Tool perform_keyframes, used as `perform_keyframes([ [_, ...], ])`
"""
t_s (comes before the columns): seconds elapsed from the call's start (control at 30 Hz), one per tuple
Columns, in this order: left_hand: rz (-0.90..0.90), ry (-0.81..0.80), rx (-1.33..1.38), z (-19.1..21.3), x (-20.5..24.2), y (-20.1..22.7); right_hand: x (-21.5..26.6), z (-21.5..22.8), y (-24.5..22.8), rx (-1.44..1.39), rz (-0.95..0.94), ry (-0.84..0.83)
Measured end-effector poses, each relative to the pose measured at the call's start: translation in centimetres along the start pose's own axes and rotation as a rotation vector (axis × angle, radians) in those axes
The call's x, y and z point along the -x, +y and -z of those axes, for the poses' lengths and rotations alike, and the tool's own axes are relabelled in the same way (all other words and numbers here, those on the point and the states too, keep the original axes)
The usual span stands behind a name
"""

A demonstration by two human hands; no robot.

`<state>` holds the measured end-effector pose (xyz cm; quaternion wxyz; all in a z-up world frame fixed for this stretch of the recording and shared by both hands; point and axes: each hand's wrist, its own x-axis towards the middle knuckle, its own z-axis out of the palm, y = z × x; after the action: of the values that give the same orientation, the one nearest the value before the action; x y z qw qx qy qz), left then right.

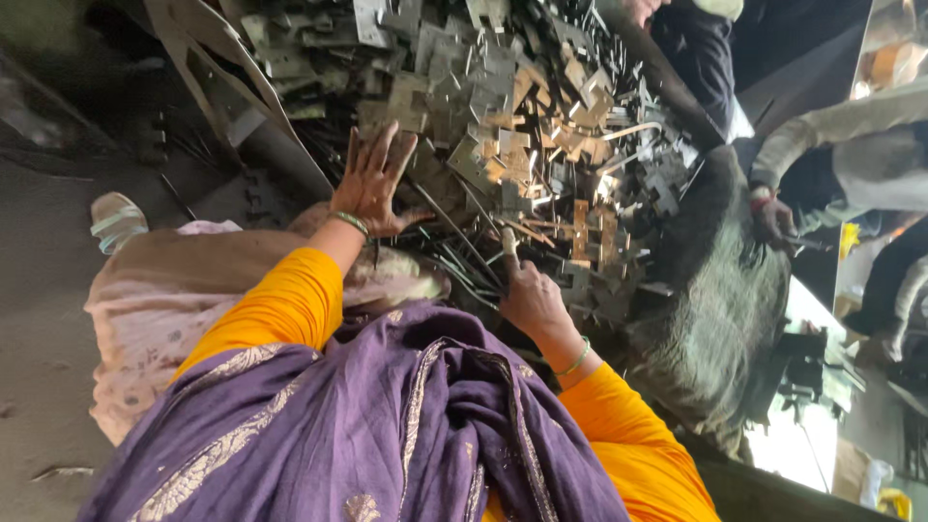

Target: The person sorts small metal parts from a large pile by hand, picking up individual pieces and moving them aside. The hands repeatedly reach into the pile, select parts, and place them in a different area.

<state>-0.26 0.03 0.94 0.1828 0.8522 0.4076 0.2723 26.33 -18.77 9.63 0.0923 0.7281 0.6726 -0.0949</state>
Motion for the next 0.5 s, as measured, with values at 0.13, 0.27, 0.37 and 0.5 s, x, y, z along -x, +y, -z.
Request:
perform_keyframes([
  [0.13,-0.027,-0.003,0.009,0.0,0.2,-0.4,0.8,-0.8,0.2,-0.365,0.108,0.247],
  [0.27,-0.027,0.015,0.012,-0.2,0.2,-0.6,0.4,0.2,-0.4,-0.588,0.044,0.351],
  [0.37,-0.035,0.044,-0.002,-0.3,0.5,-0.7,-0.7,1.3,-1.0,-0.459,-0.016,0.351],
  [0.5,-0.064,0.111,0.055,-0.2,0.2,-0.7,-2.0,2.9,-2.4,-0.379,0.082,0.460],
])
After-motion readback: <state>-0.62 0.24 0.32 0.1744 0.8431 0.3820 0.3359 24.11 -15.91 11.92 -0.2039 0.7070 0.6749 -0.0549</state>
